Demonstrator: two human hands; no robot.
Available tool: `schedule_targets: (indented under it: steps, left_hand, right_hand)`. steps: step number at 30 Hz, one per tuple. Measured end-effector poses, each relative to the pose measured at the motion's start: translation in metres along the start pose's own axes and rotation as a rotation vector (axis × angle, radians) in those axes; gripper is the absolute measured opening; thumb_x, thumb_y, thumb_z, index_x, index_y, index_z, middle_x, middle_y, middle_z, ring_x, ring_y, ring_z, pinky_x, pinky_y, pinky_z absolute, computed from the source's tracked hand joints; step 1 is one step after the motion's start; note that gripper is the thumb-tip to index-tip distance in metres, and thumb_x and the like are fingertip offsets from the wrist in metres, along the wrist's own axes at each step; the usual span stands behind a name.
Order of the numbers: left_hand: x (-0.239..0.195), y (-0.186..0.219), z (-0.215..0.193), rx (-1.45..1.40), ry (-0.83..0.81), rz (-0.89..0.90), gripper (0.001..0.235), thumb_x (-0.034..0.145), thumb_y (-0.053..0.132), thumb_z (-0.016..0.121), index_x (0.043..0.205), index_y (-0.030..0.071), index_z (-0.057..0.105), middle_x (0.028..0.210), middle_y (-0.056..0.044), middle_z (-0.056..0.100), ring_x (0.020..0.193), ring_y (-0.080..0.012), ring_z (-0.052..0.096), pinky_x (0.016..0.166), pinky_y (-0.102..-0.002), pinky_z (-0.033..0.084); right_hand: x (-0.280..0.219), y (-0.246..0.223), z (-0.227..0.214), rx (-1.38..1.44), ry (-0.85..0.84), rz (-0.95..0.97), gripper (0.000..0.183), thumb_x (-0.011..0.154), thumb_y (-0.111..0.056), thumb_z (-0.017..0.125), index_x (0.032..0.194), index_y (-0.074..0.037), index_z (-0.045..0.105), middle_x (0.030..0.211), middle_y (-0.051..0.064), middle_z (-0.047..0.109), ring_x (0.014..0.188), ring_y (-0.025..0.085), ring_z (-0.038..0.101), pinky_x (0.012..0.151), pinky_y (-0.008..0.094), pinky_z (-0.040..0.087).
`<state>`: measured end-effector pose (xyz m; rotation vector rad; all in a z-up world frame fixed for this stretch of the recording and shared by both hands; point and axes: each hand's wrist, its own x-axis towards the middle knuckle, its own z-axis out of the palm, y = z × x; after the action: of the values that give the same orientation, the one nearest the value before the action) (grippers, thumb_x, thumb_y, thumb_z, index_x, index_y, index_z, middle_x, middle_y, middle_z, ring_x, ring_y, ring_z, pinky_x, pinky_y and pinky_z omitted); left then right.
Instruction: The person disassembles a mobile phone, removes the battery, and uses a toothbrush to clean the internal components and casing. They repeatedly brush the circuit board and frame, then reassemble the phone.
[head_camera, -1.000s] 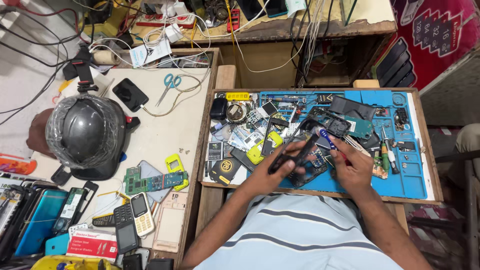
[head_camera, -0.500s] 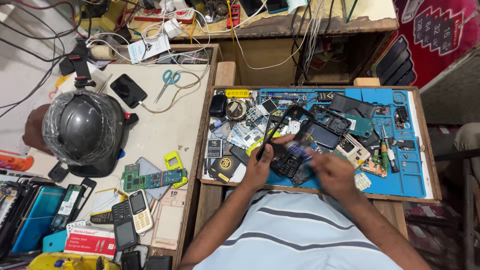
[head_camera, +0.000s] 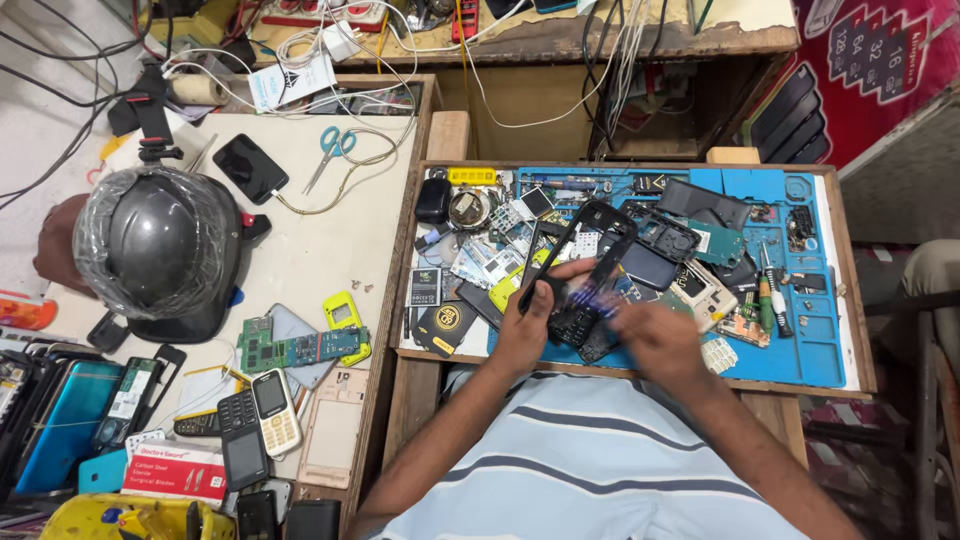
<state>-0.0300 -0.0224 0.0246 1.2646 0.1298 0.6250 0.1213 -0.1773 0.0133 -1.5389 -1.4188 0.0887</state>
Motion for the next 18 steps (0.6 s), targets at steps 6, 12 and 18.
schedule_targets:
  steps: [6,12,18]
  left_hand:
    - [0.000,0.008,-0.002,-0.031,0.069,-0.052,0.074,0.108,0.058,0.046,0.143,-0.006,0.057,0.123,-0.016,0.072,0.112,-0.0202,0.067,0.103,-0.033,0.052]
    - [0.002,0.008,0.003,-0.127,0.060,-0.069,0.071,0.105,0.057,0.046,0.142,-0.003,0.055,0.125,-0.015,0.072,0.113,-0.0188,0.069,0.103,-0.032,0.053]
    - [-0.002,0.005,-0.009,-0.053,0.094,-0.064,0.073,0.111,0.054,0.044,0.141,-0.011,0.058,0.126,-0.021,0.072,0.115,-0.0223,0.068,0.104,-0.034,0.054]
  right_hand:
    - [-0.003,0.008,0.001,-0.166,0.043,0.186,0.024,0.092,-0.012,0.074,0.115,-0.004,0.078,0.073,0.007,0.066,0.055,0.016,0.059,0.054,0.034,0.049]
    - [-0.009,0.014,0.005,-0.070,-0.078,-0.020,0.017,0.092,-0.014,0.075,0.107,-0.006,0.076,0.076,0.008,0.064,0.062,0.018,0.061,0.057,0.034,0.050]
    - [-0.003,0.012,0.001,-0.186,0.065,0.151,0.010,0.093,-0.011,0.074,0.100,-0.004,0.074,0.073,0.009,0.066,0.056,0.018,0.060,0.053,0.034,0.047]
